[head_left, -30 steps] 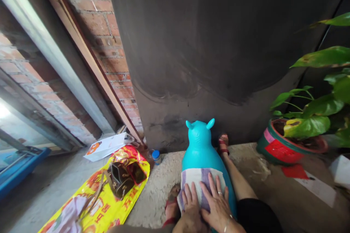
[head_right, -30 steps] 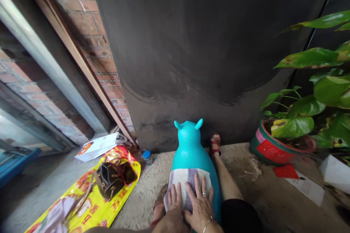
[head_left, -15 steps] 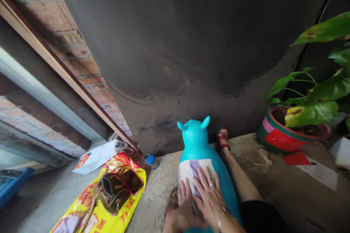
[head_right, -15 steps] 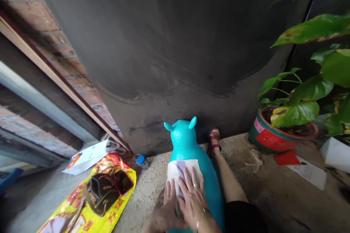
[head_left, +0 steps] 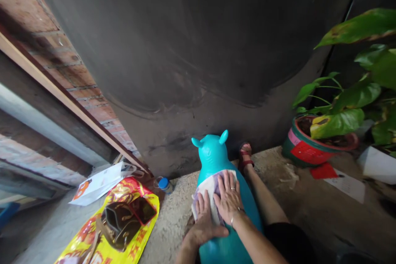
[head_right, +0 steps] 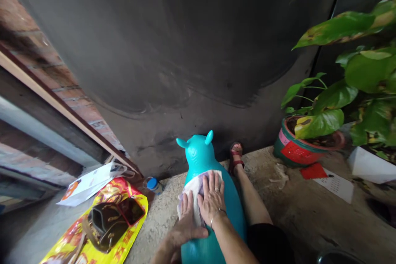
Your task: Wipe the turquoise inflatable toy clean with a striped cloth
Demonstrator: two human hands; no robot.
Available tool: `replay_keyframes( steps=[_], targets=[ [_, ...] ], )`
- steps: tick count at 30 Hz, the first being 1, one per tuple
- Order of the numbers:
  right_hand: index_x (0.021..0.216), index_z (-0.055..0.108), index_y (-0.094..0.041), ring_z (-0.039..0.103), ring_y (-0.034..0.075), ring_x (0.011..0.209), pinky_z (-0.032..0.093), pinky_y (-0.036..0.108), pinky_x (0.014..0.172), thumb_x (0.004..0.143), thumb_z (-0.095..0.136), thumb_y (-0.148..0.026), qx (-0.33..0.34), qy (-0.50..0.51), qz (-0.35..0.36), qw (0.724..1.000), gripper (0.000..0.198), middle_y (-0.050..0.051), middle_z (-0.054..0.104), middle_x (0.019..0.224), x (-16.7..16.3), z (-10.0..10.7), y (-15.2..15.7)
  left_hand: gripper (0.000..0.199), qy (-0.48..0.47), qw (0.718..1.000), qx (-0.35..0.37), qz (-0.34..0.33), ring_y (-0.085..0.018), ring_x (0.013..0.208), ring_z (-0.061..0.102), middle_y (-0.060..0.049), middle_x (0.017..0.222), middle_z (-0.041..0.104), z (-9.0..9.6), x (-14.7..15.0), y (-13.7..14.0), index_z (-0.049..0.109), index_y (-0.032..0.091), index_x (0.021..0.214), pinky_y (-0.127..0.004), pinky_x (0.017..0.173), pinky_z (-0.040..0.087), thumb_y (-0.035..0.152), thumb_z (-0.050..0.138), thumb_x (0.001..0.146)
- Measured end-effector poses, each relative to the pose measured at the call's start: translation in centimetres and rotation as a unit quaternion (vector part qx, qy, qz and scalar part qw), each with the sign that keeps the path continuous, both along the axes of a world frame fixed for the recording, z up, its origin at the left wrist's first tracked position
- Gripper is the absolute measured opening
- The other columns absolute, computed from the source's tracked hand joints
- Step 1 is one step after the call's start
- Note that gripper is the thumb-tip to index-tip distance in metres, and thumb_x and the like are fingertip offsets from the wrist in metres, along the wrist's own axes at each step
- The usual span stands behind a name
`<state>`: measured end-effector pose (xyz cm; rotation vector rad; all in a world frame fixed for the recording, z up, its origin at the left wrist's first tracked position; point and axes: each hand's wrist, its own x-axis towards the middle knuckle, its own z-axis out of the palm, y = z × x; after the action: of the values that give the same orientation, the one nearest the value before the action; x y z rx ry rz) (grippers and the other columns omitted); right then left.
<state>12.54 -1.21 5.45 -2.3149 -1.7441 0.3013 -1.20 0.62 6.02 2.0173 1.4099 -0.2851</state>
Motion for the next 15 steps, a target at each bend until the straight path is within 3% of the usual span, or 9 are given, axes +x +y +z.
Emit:
replay_keyframes(
  steps=[2,4,6,9,12,15],
  targets=[
    [0.150,0.017,-0.021,-0.007,0.032,0.145,0.007,0.053,0.117,0.091,0.040,-0.043,0.003,0.008,0.024,1.000,0.067,0.006,0.000,0.159,0.4,0.4,0.5,0.150,0.000,1.000,0.000,-0.009,-0.034,0.140,-0.020,-0.025,0.153,-0.017,0.5,0.1,0.0,-0.010,0.000,0.144,-0.044,0.120,0.001,0.056,0.083,0.042],
    [0.149,0.021,-0.019,-0.002,0.031,0.145,0.011,0.052,0.117,0.091,0.040,-0.040,0.001,0.009,0.028,1.000,0.065,0.007,0.005,0.159,0.5,0.1,-1.1,0.142,0.032,0.999,0.019,-0.025,-0.033,0.140,-0.018,-0.024,0.154,-0.014,0.3,0.2,-1.2,-0.007,0.000,0.145,-0.045,0.121,0.002,0.060,0.078,0.049],
    [0.147,0.029,-0.018,0.006,0.030,0.145,0.016,0.053,0.116,0.092,0.040,-0.036,-0.008,0.008,0.000,1.000,0.060,0.008,0.015,0.158,0.2,-1.0,-4.4,0.116,0.086,0.996,0.031,-0.025,-0.033,0.143,-0.010,-0.019,0.156,-0.009,-0.4,0.2,-3.3,-0.003,0.006,0.146,-0.050,0.120,0.011,0.057,0.065,0.068],
    [0.139,0.043,-0.025,0.027,0.032,0.140,0.026,0.058,0.112,0.092,0.048,-0.040,-0.027,0.015,-0.061,0.998,0.050,0.009,0.035,0.151,-0.3,-2.8,-10.2,0.069,0.152,0.988,0.005,-0.010,-0.030,0.144,0.001,-0.011,0.157,-0.002,-1.8,0.5,-6.2,0.005,0.017,0.148,-0.051,0.117,0.023,0.029,0.035,0.087],
    [0.128,0.051,-0.026,0.046,0.027,0.124,0.040,0.054,0.103,0.089,0.058,-0.047,-0.049,0.025,-0.088,0.995,0.045,0.008,0.046,0.140,-0.4,-3.7,-13.4,0.072,0.171,0.985,-0.004,0.006,-0.031,0.143,-0.003,-0.011,0.158,-0.006,-2.5,1.0,-7.6,-0.002,0.021,0.147,-0.051,0.116,0.025,0.025,0.036,0.086],
    [0.134,0.046,-0.026,0.046,0.030,0.125,0.041,0.053,0.102,0.090,0.050,-0.055,-0.058,0.028,-0.115,0.991,0.053,0.010,0.045,0.141,0.1,-3.2,-11.7,0.087,0.172,0.985,-0.004,0.006,-0.036,0.143,-0.005,-0.010,0.159,-0.005,-2.4,1.5,-7.1,-0.004,0.022,0.147,-0.059,0.111,0.030,0.042,0.048,0.080]
  ],
)
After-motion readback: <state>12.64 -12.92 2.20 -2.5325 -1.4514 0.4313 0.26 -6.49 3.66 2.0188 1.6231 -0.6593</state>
